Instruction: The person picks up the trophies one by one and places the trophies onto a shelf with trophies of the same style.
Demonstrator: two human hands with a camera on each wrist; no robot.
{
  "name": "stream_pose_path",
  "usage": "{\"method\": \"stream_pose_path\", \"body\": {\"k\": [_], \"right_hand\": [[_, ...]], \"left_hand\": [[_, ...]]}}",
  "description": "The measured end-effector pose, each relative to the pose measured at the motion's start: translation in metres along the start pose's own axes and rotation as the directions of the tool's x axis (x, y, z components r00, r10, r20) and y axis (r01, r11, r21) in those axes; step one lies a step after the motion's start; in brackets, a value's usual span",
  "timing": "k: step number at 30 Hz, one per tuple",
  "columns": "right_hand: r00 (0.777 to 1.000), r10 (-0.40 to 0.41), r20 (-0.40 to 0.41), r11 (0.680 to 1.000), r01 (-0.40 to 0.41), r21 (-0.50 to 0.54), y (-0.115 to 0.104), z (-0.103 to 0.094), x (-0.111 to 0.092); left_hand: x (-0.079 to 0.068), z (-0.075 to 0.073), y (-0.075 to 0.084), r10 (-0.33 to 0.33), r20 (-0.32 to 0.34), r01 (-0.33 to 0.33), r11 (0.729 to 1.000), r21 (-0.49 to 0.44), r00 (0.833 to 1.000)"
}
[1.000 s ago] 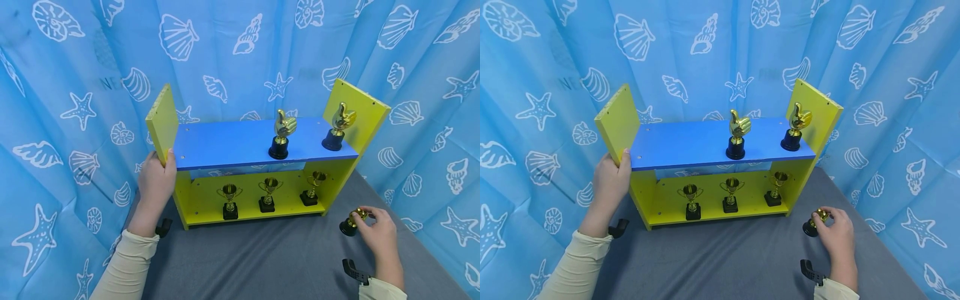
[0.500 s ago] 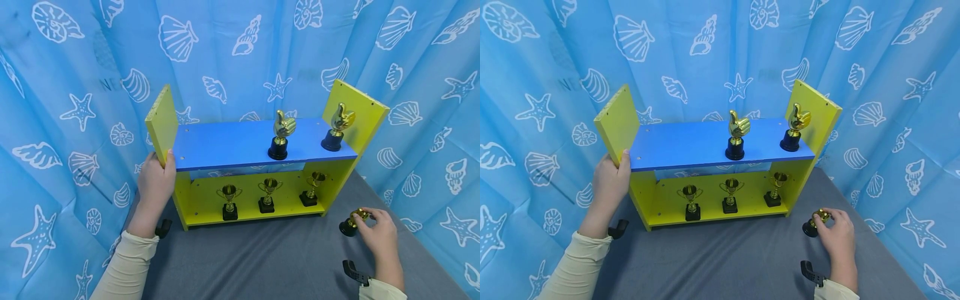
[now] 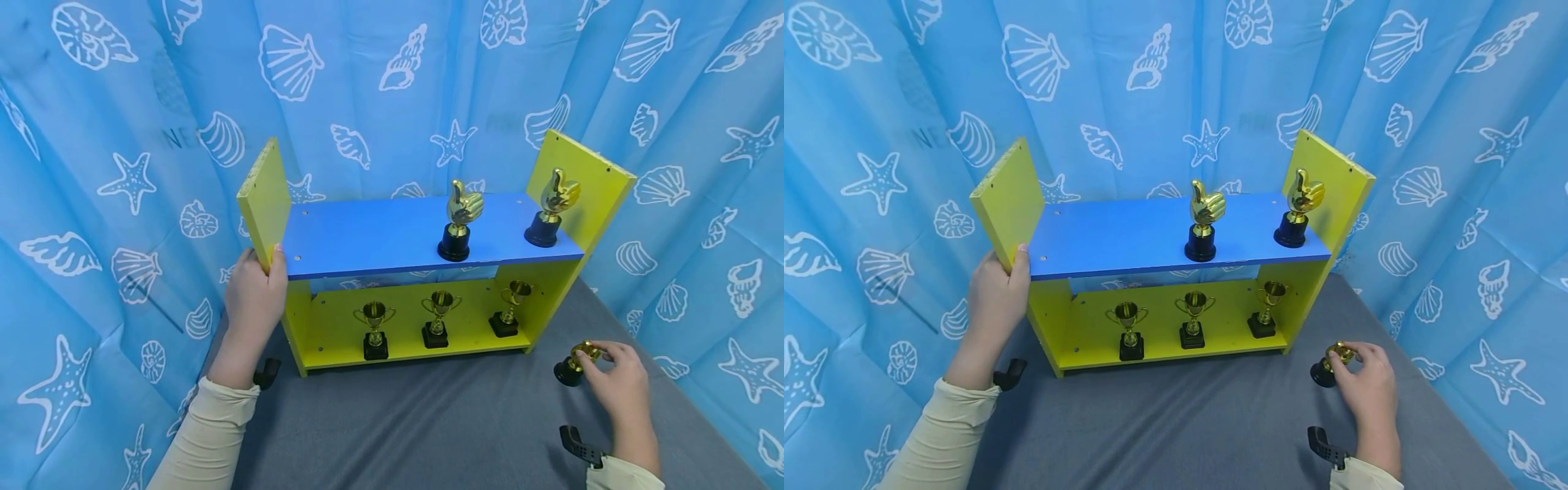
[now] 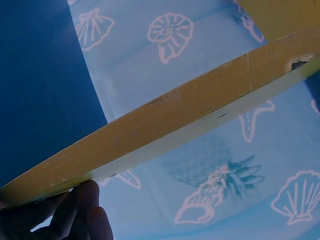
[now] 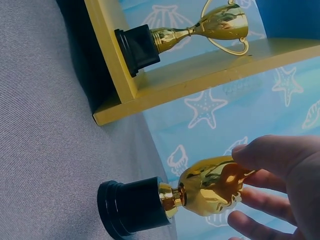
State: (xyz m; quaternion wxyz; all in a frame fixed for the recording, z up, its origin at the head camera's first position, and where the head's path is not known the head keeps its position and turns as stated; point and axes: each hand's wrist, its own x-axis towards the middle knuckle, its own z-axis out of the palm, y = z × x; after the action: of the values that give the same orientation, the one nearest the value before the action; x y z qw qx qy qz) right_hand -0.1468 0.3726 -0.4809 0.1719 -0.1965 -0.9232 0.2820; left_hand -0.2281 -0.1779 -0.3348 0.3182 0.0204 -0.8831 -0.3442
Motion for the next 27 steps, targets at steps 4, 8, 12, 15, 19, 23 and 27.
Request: {"method": "stream_pose_path", "body": {"k": [4, 8, 12, 15, 19, 23, 27], "right_hand": [[1.000, 0.000, 0.002, 1.000, 0.000, -0.006, -0.0009, 0.0009, -0.0005], [1.000, 0.001, 0.002, 1.000, -0.001, -0.003, -0.0008, 0.0017, -0.0002], [1.000, 0.017, 0.016, 1.000, -0.017, 0.008, 0.0003, 0.0019, 0.0008], [0.999, 0.028, 0.019, 0.999, -0.028, 0.015, 0.0010, 0.0022, 0.0011], [1.000, 0.021, 0.005, 1.000, -0.021, 0.014, 0.0023, 0.0039, 0.0013], [1.000, 0.024, -0.007, 0.999, -0.024, 0.023, 0.0037, 0.0057, 0.0018], [0.999, 0.039, -0.007, 0.998, -0.039, 0.041, 0.0049, 0.0066, 0.0023]], "left_hand": [[-0.0003, 0.0000, 0.0003, -0.003, 0.003, 0.003, 1.000, 0.001, 1.000], [-0.0005, -0.0001, 0.0009, -0.010, 0.010, 0.010, 1.000, 0.000, 1.000], [-0.0007, -0.0002, 0.0010, -0.012, 0.009, 0.012, 1.000, -0.001, 1.000], [-0.0007, -0.0003, 0.0011, -0.010, 0.005, 0.010, 1.000, -0.001, 1.000], [-0.0006, -0.0004, 0.0009, -0.008, 0.002, 0.008, 1.000, -0.002, 1.000], [-0.0004, -0.0002, 0.0008, -0.011, 0.003, 0.011, 1.000, 0.000, 1.000], [-0.0003, 0.0000, 0.0001, -0.010, 0.001, 0.010, 1.000, 0.002, 1.000]]}}
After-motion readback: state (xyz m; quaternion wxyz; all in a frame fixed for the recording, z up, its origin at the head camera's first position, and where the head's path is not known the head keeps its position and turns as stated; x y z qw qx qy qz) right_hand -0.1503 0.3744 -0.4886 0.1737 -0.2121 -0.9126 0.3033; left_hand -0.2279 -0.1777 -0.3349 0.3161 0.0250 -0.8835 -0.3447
